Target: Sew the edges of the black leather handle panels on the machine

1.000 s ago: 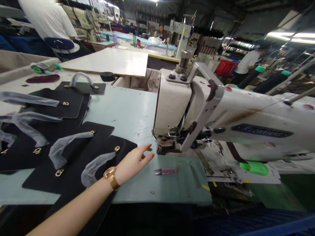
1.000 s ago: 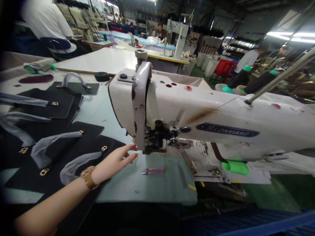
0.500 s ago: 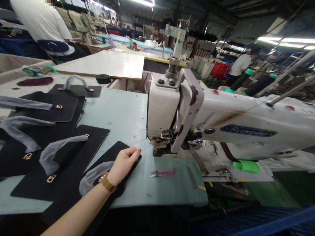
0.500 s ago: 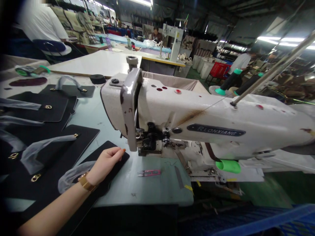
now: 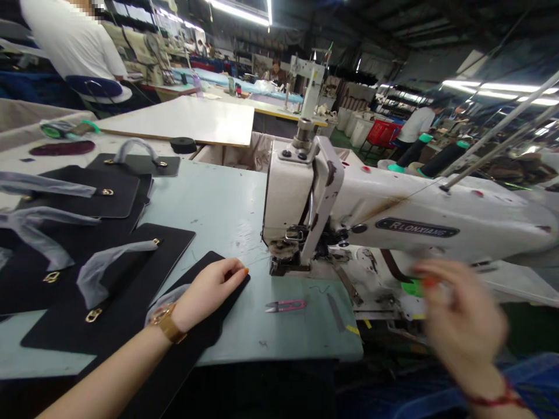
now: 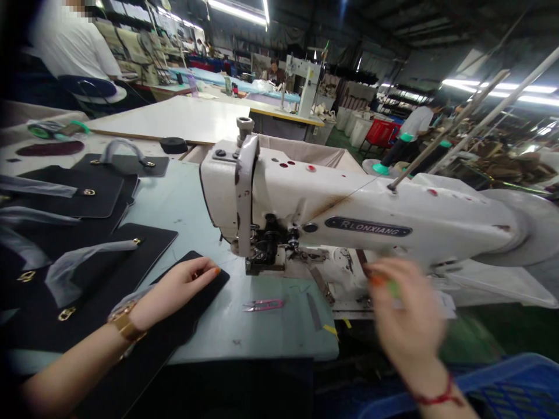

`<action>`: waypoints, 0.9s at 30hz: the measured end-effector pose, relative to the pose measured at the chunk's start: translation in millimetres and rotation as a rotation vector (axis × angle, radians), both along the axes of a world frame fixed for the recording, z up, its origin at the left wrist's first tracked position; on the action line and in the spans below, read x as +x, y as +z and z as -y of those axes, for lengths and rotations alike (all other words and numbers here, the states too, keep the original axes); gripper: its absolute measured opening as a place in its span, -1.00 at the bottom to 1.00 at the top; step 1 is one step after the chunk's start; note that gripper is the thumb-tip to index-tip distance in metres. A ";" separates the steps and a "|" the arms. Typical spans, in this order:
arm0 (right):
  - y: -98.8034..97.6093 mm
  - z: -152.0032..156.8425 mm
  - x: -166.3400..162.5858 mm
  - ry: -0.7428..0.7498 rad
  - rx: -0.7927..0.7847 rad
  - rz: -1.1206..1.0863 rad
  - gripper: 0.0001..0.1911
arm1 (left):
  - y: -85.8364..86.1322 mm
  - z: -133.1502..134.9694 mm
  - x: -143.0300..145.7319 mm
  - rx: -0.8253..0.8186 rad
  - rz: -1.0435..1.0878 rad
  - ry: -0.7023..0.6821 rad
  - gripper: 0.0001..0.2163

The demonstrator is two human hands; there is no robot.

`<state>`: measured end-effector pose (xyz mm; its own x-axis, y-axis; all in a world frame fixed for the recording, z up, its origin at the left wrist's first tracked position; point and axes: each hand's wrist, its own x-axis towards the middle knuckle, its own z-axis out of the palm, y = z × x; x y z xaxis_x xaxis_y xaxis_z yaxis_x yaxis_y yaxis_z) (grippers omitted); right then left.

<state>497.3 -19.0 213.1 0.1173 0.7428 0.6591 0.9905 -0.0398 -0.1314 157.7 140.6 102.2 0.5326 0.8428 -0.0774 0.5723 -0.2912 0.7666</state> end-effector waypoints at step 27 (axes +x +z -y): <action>-204.9 -68.9 -272.8 0.092 -0.646 -2.055 -0.56 | 9.6 -71.2 -19.1 -0.370 -0.088 -0.340 -0.71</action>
<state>224.5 49.9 8.3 0.1065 0.7959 -0.5960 -0.4916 -0.4789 -0.7273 138.5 211.8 111.8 0.7501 0.5308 -0.3945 0.5591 -0.1902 0.8070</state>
